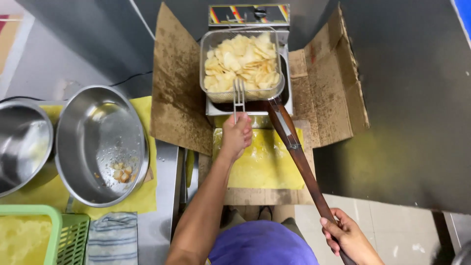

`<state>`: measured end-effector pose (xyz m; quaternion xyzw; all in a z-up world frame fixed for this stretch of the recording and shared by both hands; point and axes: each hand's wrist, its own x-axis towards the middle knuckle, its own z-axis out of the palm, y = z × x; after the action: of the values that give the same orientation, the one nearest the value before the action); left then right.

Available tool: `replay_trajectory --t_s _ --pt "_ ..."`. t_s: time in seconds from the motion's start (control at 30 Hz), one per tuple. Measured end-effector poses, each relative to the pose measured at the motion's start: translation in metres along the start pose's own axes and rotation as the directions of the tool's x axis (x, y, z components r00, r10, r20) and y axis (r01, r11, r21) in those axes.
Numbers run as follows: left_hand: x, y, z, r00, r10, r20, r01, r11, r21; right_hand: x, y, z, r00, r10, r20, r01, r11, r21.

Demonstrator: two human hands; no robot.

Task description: The person lifts a wire basket of fried chips from a deep fryer and places it into a metal bowl. They then use a long-handled strainer to skim debris from the hot oil. Finally, the person transfers the fried chips from the bowl into a green plastic basket.

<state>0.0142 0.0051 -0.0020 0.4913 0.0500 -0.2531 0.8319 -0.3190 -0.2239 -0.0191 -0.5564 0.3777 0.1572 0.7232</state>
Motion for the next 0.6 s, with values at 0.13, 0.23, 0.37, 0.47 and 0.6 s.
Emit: replay_trajectory --t_s 0.13,0.23,0.37,0.47,0.6 --pt "-0.006 0.019 -0.004 0.999 0.036 -0.018 -0.034 0.996 0.082 -0.011 -0.014 0.015 0.999 0.008 -0.053 -0.012 0.997 -0.072" --pt "-0.015 0.040 -0.013 0.997 0.078 0.001 -0.078 0.989 0.125 -0.010 -0.009 0.014 0.998 -0.033 -0.061 0.028 0.996 -0.086" --pt "-0.026 0.055 -0.017 0.996 0.090 -0.013 -0.085 0.973 0.213 -0.021 -0.013 0.012 0.987 -0.044 -0.154 0.024 0.991 -0.129" --pt "-0.021 0.045 -0.028 0.995 0.095 -0.021 -0.088 0.973 0.214 -0.034 -0.024 0.008 0.964 -0.138 -0.225 0.096 0.977 -0.188" --pt "-0.028 0.045 -0.022 0.994 0.091 -0.066 -0.070 0.962 0.263 -0.048 -0.043 0.001 0.938 -0.169 -0.301 0.104 0.970 -0.221"
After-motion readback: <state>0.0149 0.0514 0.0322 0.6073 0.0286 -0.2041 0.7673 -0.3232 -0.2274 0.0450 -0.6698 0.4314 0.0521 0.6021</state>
